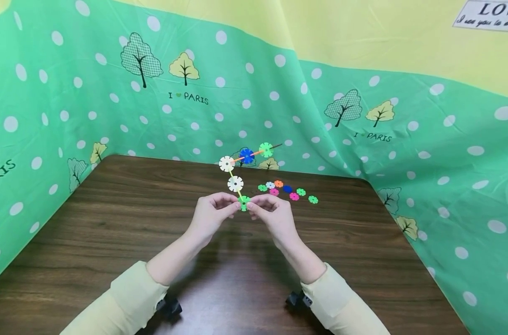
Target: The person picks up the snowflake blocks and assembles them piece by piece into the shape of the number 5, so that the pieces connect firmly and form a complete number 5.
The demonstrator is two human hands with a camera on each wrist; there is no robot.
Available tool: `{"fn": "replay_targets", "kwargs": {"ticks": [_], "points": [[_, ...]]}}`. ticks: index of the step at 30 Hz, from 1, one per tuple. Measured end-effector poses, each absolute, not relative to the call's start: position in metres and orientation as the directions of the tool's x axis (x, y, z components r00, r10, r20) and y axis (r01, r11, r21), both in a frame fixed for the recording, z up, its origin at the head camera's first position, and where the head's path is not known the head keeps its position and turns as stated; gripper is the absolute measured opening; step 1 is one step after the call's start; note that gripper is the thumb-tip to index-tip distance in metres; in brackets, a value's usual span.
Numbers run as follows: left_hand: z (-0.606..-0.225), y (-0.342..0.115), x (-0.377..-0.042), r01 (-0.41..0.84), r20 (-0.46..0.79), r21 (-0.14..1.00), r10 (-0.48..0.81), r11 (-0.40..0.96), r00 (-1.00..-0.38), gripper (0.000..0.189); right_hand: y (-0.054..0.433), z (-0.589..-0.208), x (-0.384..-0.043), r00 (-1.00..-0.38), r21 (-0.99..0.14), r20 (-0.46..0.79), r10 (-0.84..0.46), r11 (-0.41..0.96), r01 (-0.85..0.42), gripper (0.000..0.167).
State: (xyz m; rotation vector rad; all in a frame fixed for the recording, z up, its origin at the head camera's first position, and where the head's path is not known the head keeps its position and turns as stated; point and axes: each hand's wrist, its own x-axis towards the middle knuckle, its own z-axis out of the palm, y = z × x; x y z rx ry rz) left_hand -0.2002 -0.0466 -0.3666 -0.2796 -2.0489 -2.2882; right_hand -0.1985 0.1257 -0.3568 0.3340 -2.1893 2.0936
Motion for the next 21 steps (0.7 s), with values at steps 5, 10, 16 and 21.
{"fn": "replay_targets", "kwargs": {"ticks": [5, 10, 16, 21], "points": [[-0.366, -0.056, -0.204, 0.165, 0.168, 0.985, 0.084, -0.039, -0.982, 0.016, 0.138, -0.358, -0.202, -0.959, -0.933, 0.234, -0.163, 0.241, -0.268, 0.024], [-0.365, -0.070, -0.210, 0.152, 0.152, 0.988, 0.092, -0.013, -0.984, 0.018, 0.159, -0.359, -0.211, -0.949, -0.872, 0.226, -0.221, 0.388, -0.298, 0.028], [-0.365, -0.083, -0.215, 0.127, 0.126, 0.992, 0.127, 0.004, -0.984, 0.022, 0.188, -0.361, -0.228, -0.930, -0.759, 0.238, -0.278, 0.544, -0.357, 0.032], [-0.368, -0.090, -0.217, 0.132, 0.126, 0.990, 0.138, 0.038, -0.982, 0.023, 0.214, -0.365, -0.247, -0.914, -0.640, 0.263, -0.309, 0.653, -0.405, 0.031]]}}
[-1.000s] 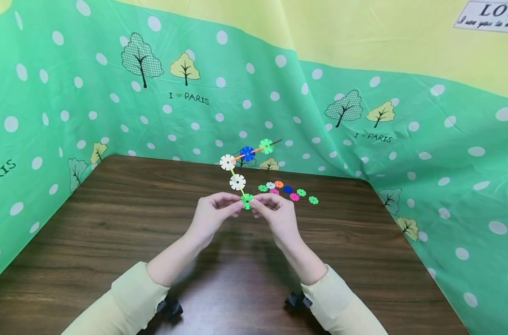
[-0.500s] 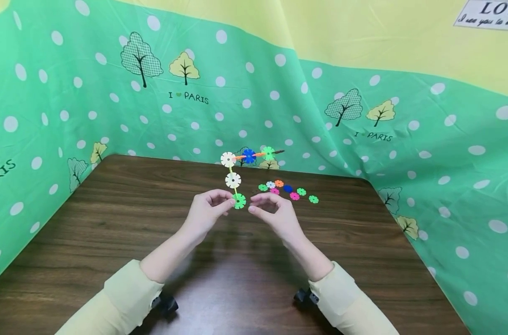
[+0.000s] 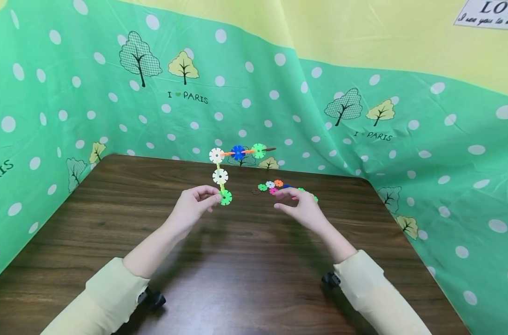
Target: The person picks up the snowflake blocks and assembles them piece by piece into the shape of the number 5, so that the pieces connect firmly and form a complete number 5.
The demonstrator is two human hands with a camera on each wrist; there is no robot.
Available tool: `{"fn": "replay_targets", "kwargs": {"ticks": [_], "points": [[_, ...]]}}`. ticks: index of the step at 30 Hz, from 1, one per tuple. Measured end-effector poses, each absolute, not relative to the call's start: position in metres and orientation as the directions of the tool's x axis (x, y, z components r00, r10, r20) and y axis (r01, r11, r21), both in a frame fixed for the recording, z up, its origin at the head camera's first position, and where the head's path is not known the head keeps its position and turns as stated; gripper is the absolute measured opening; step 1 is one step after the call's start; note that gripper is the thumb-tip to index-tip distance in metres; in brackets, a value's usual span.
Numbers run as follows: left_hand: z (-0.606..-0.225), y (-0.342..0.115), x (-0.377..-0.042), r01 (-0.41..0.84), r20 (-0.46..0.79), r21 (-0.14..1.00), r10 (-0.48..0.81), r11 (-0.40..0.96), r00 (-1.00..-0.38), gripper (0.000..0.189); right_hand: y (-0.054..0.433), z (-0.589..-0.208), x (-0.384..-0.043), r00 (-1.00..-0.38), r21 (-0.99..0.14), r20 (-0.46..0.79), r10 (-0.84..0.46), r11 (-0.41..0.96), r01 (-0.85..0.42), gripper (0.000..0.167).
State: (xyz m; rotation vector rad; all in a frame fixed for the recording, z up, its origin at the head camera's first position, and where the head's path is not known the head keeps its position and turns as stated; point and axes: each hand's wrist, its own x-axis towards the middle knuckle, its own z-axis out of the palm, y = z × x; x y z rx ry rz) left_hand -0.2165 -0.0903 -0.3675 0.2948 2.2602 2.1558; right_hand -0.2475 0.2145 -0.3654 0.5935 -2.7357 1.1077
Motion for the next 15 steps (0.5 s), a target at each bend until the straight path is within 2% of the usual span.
{"fn": "replay_targets", "kwargs": {"ticks": [8, 15], "points": [[-0.376, -0.101, -0.217, 0.099, 0.087, 0.993, 0.158, 0.068, -0.984, 0.023, 0.254, -0.379, -0.285, -0.893, -0.542, 0.237, -0.383, 0.711, -0.448, 0.033], [-0.378, -0.108, -0.217, 0.087, 0.070, 0.991, 0.163, 0.099, -0.984, 0.026, 0.276, -0.389, -0.311, -0.903, -0.547, 0.178, -0.390, 0.724, -0.420, 0.031]]}}
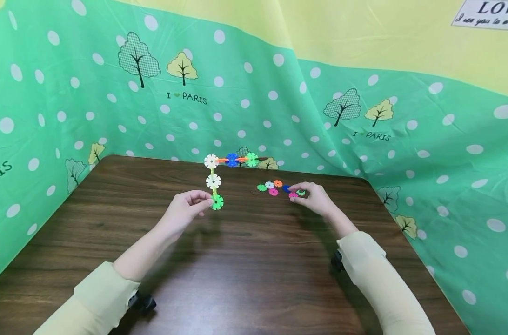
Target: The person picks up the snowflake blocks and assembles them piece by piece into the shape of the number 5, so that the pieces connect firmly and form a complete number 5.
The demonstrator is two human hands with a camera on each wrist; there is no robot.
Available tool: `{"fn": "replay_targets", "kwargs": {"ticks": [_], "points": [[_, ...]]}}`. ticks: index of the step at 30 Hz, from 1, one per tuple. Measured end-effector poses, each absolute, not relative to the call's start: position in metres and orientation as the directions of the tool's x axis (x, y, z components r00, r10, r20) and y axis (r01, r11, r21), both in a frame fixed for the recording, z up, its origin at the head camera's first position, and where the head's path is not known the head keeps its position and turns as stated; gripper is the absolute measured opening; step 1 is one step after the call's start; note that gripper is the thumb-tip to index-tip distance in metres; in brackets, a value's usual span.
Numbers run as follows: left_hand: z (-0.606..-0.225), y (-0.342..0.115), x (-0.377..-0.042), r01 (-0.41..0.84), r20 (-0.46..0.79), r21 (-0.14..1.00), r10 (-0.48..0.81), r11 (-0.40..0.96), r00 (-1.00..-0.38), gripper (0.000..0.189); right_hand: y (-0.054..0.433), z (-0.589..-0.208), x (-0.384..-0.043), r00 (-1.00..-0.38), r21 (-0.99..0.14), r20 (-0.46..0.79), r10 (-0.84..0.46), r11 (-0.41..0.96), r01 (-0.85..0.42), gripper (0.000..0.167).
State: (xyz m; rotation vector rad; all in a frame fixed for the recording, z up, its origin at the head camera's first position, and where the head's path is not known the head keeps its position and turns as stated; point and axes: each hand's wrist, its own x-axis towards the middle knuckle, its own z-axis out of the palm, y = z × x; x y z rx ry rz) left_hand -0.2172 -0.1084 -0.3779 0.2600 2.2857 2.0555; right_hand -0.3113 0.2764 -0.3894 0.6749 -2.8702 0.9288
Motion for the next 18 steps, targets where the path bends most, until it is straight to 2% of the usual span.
{"fn": "replay_targets", "kwargs": {"ticks": [9, 18], "points": [[-0.379, -0.111, -0.217, 0.082, 0.067, 0.993, 0.167, 0.081, -0.984, 0.024, 0.296, -0.406, -0.336, -0.910, -0.477, 0.112, -0.399, 0.782, -0.401, 0.026], [-0.375, -0.110, -0.218, 0.078, 0.061, 0.992, 0.164, 0.100, -0.985, 0.025, 0.294, -0.412, -0.346, -0.942, -0.270, -0.013, -0.336, 0.908, -0.321, 0.028]]}}
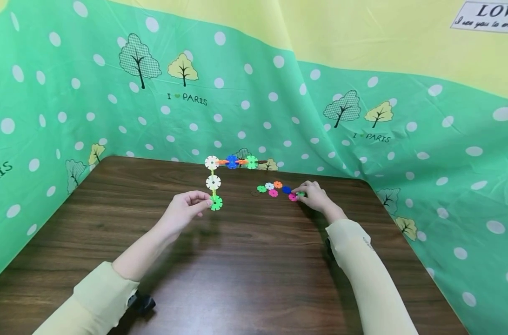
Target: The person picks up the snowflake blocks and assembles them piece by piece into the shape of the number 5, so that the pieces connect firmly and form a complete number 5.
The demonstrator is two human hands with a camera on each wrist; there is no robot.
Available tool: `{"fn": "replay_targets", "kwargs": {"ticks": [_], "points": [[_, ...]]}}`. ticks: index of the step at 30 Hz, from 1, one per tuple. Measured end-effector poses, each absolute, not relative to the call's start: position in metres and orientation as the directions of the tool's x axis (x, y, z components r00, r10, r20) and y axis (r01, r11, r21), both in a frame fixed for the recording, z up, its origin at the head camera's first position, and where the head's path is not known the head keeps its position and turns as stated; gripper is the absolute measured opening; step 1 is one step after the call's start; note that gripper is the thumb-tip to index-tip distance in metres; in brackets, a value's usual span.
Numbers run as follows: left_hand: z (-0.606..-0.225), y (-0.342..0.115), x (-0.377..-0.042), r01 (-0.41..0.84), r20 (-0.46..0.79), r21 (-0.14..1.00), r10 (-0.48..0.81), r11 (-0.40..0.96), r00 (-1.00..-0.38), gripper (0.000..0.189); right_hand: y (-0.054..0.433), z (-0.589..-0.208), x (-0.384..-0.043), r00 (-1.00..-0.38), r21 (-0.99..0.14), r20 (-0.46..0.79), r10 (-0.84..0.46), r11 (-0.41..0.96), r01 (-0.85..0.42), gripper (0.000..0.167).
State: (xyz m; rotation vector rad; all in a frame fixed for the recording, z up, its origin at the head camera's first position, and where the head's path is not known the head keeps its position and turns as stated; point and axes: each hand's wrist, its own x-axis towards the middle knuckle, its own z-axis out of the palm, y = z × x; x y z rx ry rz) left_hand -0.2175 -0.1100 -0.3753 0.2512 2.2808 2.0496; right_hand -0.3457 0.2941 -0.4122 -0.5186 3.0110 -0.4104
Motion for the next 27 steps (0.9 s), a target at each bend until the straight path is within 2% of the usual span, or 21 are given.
{"fn": "replay_targets", "kwargs": {"ticks": [3, 12, 23, 27], "points": [[-0.3752, -0.1090, -0.2178, 0.067, 0.050, 0.993, 0.165, 0.099, -0.985, 0.025, 0.2906, -0.4135, -0.3483, -0.947, -0.234, -0.044, -0.319, 0.925, -0.301, 0.028], [-0.3748, -0.1090, -0.2193, 0.075, 0.059, 0.993, 0.164, 0.096, -0.985, 0.025, 0.2864, -0.4170, -0.3513, -0.951, -0.269, -0.031, -0.309, 0.918, -0.290, 0.005], [-0.3730, -0.1086, -0.2190, 0.074, 0.058, 0.992, 0.164, 0.097, -0.985, 0.025, 0.2921, -0.4132, -0.3474, -0.948, -0.297, -0.049, -0.315, 0.911, -0.288, 0.017], [-0.3725, -0.1087, -0.2190, 0.076, 0.060, 0.993, 0.164, 0.095, -0.985, 0.025, 0.2934, -0.4108, -0.3444, -0.945, -0.355, -0.070, -0.319, 0.893, -0.275, 0.019]]}}
